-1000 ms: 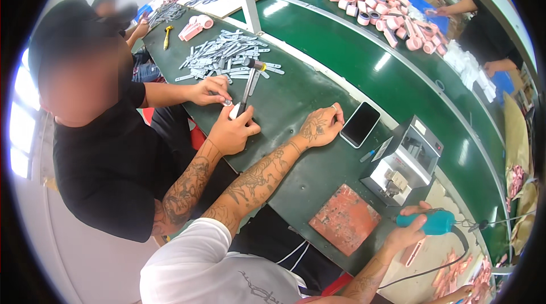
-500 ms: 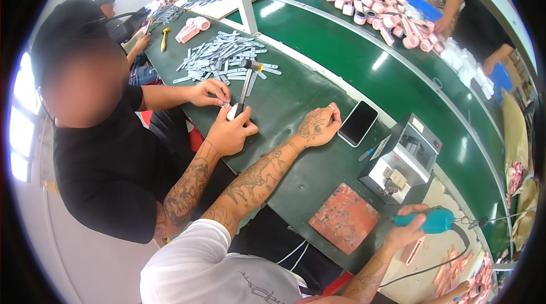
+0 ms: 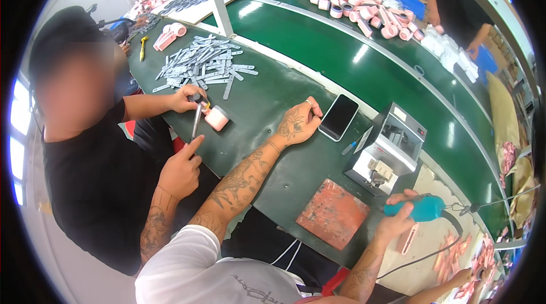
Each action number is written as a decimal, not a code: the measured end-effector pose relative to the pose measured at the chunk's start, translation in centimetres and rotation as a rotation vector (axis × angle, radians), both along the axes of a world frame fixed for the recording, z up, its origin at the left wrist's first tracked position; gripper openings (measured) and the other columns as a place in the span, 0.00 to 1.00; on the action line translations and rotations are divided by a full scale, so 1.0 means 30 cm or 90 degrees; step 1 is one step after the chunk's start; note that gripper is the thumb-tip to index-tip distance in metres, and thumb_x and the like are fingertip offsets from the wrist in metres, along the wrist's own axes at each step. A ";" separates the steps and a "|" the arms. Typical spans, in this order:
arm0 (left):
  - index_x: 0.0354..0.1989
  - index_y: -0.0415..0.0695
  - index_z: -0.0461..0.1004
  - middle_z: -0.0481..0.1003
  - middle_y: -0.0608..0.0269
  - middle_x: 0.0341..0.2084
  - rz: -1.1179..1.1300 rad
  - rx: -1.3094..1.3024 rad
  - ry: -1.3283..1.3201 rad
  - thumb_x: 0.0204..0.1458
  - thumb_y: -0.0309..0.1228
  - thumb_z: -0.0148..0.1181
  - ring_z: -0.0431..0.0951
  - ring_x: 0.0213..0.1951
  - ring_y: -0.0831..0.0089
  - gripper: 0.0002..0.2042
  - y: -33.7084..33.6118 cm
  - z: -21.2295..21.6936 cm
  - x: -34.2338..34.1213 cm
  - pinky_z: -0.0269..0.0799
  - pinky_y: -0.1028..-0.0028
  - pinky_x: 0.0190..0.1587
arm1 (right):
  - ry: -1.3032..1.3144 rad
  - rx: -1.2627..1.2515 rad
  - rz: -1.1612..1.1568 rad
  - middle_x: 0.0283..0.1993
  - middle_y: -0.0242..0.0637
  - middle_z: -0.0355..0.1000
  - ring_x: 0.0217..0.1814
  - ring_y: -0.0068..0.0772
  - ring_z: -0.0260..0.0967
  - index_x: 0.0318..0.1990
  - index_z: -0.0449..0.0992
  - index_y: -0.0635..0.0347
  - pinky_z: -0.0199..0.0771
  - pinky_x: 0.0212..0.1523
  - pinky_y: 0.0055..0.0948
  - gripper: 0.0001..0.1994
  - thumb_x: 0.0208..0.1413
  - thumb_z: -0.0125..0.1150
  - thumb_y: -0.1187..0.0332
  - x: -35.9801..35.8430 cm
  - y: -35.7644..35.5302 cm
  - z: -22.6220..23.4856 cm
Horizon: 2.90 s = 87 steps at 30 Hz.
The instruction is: Assembling small plastic handheld fans on a production line using an electric screwdriver.
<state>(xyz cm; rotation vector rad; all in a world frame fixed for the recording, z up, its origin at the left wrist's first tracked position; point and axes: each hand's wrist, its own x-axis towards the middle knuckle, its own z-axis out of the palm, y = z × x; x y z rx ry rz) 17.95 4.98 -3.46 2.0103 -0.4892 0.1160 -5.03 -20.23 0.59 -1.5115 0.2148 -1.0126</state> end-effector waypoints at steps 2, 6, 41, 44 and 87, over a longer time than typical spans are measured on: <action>0.35 0.44 0.70 0.77 0.64 0.29 0.003 -0.030 -0.008 0.53 0.29 0.58 0.76 0.29 0.66 0.05 -0.004 0.000 -0.002 0.74 0.66 0.38 | -0.004 0.023 -0.004 0.27 0.35 0.69 0.28 0.28 0.68 0.48 0.68 0.68 0.69 0.31 0.25 0.32 0.62 0.62 0.41 0.001 0.001 -0.002; 0.36 0.44 0.70 0.77 0.65 0.32 -0.002 -0.033 -0.014 0.52 0.28 0.57 0.76 0.29 0.69 0.05 -0.004 0.005 -0.005 0.74 0.68 0.38 | -0.003 0.024 -0.007 0.27 0.35 0.69 0.28 0.28 0.68 0.48 0.68 0.68 0.69 0.31 0.25 0.32 0.62 0.62 0.40 -0.001 0.001 -0.003; 0.41 0.44 0.70 0.79 0.65 0.36 0.009 0.023 0.011 0.59 0.27 0.55 0.77 0.30 0.71 0.04 0.001 -0.002 0.004 0.74 0.68 0.41 | -0.026 0.040 0.031 0.26 0.34 0.64 0.28 0.28 0.64 0.48 0.68 0.65 0.66 0.30 0.27 0.27 0.67 0.57 0.44 -0.004 0.017 -0.009; 0.42 0.45 0.71 0.79 0.65 0.35 0.012 0.035 0.027 0.59 0.29 0.55 0.77 0.30 0.70 0.05 -0.001 0.010 0.002 0.74 0.68 0.40 | -0.035 0.074 0.034 0.26 0.34 0.67 0.28 0.29 0.67 0.48 0.68 0.65 0.68 0.29 0.27 0.30 0.62 0.63 0.41 -0.003 0.018 -0.005; 0.39 0.44 0.78 0.81 0.56 0.28 0.016 0.097 0.045 0.66 0.49 0.51 0.81 0.37 0.55 0.20 0.005 0.091 -0.025 0.73 0.59 0.48 | -0.015 0.036 0.020 0.28 0.36 0.65 0.30 0.30 0.64 0.53 0.66 0.69 0.65 0.32 0.29 0.32 0.67 0.54 0.41 0.010 0.023 -0.012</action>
